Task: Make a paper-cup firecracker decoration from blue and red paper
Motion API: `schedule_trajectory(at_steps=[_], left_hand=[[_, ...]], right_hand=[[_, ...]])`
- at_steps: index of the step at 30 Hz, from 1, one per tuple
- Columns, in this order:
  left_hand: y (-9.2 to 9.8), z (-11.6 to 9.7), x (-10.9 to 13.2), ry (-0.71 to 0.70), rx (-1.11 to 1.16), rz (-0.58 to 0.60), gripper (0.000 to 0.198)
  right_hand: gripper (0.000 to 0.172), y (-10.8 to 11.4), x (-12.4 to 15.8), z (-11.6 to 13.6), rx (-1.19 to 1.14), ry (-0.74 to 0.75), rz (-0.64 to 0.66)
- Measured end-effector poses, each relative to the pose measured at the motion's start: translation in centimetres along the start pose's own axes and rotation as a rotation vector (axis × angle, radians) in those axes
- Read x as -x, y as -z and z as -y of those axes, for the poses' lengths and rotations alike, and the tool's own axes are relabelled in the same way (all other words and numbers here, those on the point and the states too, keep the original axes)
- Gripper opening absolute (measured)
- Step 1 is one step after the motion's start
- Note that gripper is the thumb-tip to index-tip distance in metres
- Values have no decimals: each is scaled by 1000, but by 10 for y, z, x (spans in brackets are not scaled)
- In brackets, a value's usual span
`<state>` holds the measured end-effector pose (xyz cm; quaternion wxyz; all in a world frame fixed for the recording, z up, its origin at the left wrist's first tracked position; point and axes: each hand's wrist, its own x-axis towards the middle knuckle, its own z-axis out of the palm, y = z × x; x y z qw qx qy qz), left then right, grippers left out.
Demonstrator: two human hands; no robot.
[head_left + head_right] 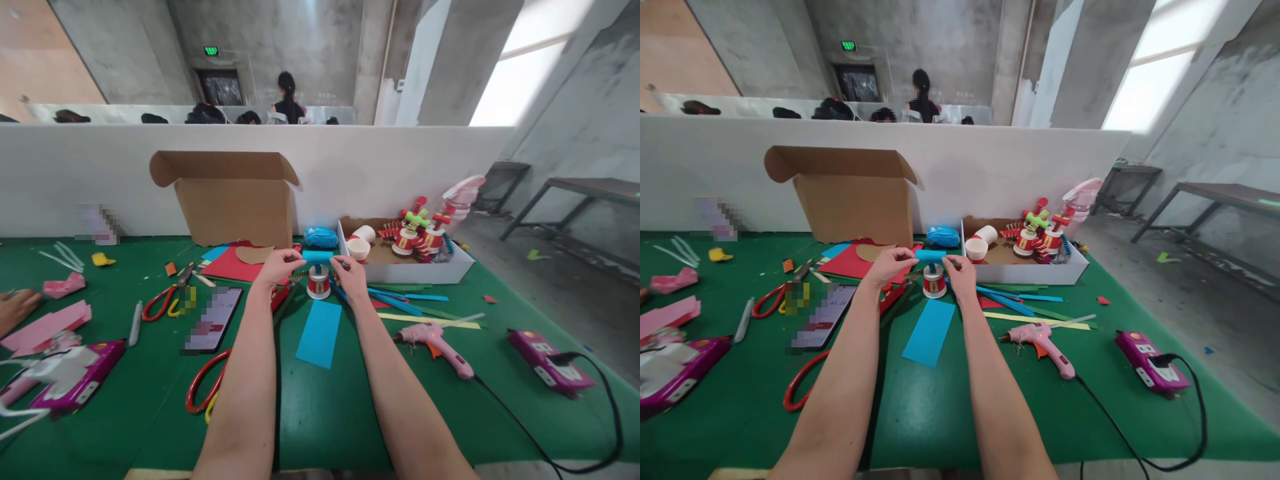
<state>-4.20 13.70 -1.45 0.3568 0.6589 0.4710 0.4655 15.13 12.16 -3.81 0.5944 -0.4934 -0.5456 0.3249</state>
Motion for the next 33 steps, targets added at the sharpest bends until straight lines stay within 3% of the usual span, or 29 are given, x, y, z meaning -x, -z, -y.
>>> schedule_trajectory(at_steps=[10, 23, 33], left_hand=[[-1, -5, 2, -64, -21, -38, 31], [1, 2, 3, -16, -5, 23, 30], [2, 7, 1, 2, -5, 45, 28]], right_hand=[[34, 0, 1, 3, -200, -156, 58], [27, 2, 2, 4, -156, -164, 73], [32, 3, 2, -3, -84, -112, 83]])
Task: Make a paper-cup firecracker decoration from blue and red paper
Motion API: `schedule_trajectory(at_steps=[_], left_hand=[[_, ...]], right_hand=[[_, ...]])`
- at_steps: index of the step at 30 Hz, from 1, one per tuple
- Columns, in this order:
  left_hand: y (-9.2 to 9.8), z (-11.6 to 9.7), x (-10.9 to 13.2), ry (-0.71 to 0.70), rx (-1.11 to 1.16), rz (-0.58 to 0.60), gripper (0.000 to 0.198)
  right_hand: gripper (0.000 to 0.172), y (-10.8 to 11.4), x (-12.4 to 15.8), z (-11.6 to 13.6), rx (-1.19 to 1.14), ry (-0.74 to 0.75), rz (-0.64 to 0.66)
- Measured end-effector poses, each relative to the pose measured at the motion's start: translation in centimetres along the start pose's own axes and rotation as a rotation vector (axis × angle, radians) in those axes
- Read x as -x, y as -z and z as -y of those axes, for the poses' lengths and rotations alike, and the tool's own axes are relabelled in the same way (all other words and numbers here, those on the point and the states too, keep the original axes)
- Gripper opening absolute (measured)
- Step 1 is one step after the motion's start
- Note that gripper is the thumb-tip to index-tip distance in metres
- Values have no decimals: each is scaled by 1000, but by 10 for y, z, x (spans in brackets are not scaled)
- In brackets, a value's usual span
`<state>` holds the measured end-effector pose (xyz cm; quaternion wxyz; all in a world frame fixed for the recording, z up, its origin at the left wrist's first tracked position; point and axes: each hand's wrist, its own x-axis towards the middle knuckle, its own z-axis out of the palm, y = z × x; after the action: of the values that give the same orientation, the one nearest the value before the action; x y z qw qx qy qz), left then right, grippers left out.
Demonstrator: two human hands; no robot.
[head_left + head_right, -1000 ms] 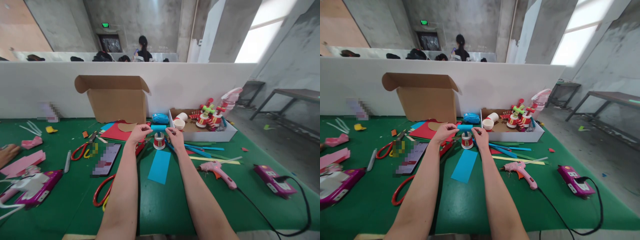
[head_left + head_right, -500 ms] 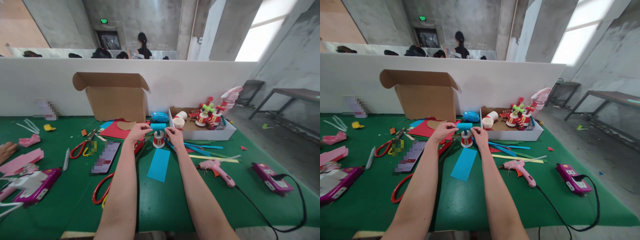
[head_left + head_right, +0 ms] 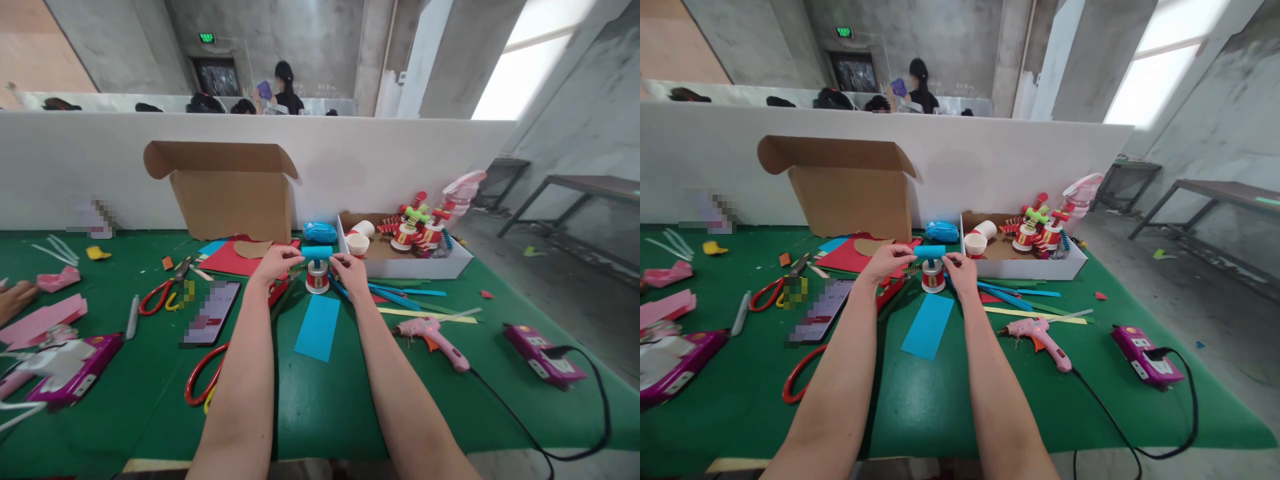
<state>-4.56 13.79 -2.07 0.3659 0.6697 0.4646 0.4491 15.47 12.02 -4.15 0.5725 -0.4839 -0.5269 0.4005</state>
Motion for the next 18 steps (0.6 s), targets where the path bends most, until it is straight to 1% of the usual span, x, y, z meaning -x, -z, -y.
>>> schedule_trajectory(at_steps=[4, 11, 18], left_hand=[[-1, 3, 0, 6, 28, -6, 28], [-2, 6, 0, -9, 30, 6, 26], [-2, 9, 0, 23, 17, 10, 23]], right_hand=[[32, 0, 0, -1, 10, 18, -2], [33, 0, 0, -4, 4, -3, -1], [31, 0, 0, -10, 6, -23, 15]])
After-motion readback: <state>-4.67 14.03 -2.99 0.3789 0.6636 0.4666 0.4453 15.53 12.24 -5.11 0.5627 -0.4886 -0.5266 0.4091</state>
